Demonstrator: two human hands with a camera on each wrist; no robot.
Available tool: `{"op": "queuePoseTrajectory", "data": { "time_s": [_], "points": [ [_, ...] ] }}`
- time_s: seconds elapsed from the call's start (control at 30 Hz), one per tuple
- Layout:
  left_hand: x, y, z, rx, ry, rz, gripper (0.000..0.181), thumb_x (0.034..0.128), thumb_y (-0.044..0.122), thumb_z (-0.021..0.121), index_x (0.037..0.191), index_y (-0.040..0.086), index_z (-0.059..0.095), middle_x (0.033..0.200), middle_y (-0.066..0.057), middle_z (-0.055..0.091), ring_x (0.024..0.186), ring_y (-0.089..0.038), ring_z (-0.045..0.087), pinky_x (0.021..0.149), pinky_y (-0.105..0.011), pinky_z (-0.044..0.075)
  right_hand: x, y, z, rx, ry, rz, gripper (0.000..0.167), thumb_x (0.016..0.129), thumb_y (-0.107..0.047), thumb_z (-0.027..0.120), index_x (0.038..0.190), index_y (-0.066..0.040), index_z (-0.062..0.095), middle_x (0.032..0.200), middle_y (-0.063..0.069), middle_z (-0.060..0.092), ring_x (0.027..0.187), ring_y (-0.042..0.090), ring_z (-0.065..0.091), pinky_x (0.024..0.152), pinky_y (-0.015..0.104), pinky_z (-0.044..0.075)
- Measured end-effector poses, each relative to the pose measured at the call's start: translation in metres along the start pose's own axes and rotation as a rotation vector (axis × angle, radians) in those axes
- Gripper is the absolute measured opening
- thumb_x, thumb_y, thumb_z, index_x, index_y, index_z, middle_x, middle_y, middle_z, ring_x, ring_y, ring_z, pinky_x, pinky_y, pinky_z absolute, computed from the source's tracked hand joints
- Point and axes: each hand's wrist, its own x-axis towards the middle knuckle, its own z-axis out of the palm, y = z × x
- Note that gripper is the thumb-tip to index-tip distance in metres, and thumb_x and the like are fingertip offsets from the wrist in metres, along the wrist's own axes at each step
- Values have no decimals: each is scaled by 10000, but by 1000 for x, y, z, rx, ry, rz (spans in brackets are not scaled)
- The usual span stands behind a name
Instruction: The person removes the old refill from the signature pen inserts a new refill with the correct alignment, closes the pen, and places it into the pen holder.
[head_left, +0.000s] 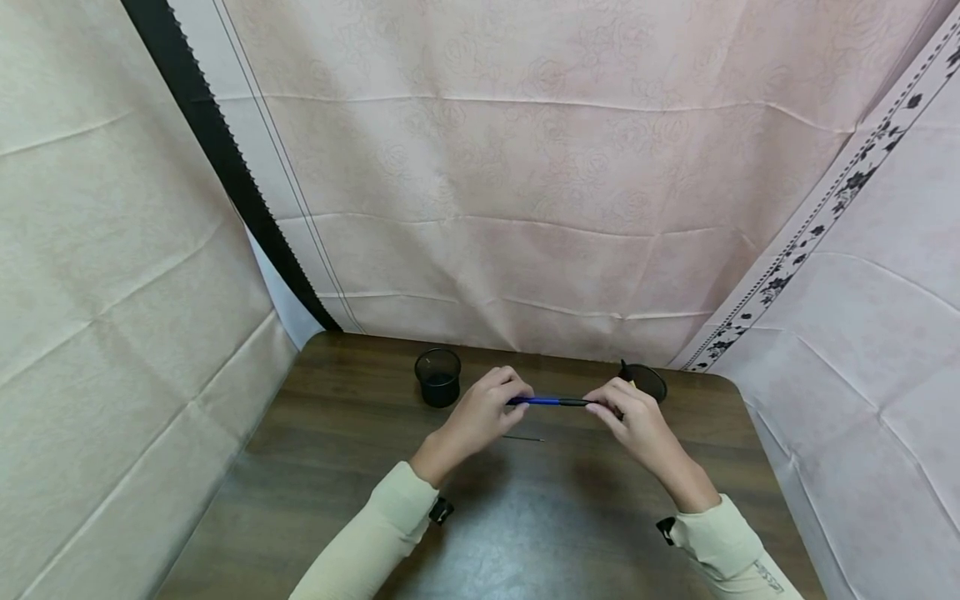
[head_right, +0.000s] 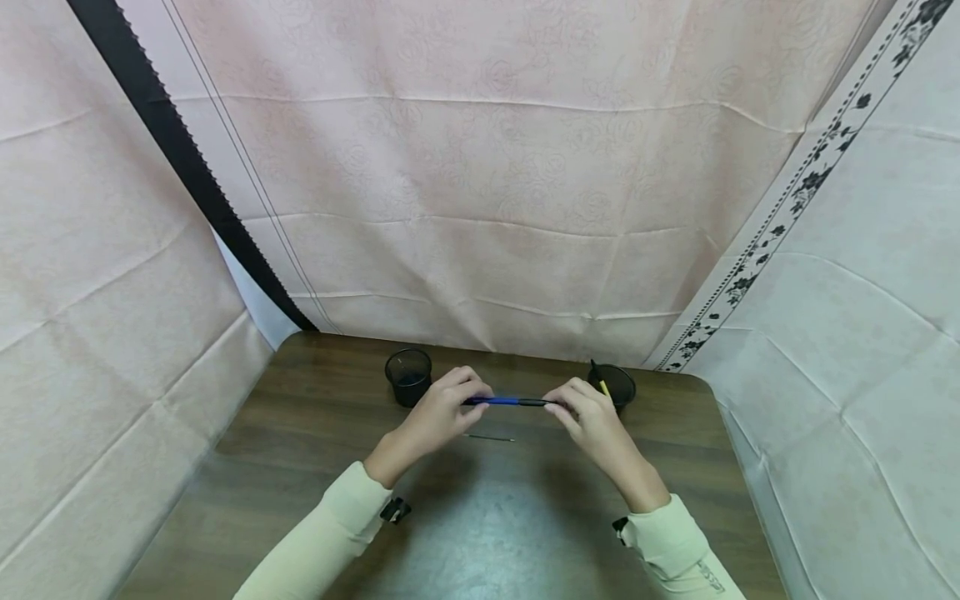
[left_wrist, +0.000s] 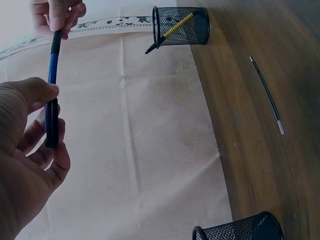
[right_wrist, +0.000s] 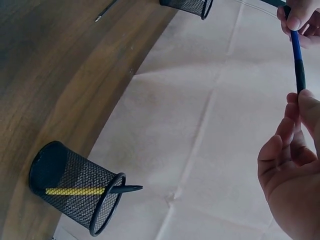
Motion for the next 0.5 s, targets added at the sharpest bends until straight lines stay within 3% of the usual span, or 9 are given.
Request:
{"op": "queuePoseTrajectory", "data": {
  "time_s": [0.27, 0.5],
  "points": [
    [1, -2, 2, 27, -28, -1, 130, 911, 109, 797, 1029, 154, 767, 1020, 40, 640, 949, -102, 595, 818, -225, 556, -6, -1, 1, -32, -36, 61, 64, 943, -71, 739, 966, -127, 758, 913, -58, 699, 819, 58, 621, 715, 164, 489],
    [-1, -3, 1, 31, -56, -24, 130, 921, 115, 789, 1039, 166, 768, 1035, 46, 643, 963, -103, 595, 826, -233, 562, -8, -3, 1, -32, -57, 97, 204, 885, -40, 794, 1079, -94, 759, 902, -76, 666, 752, 12, 550, 643, 164, 469]
  ]
}}
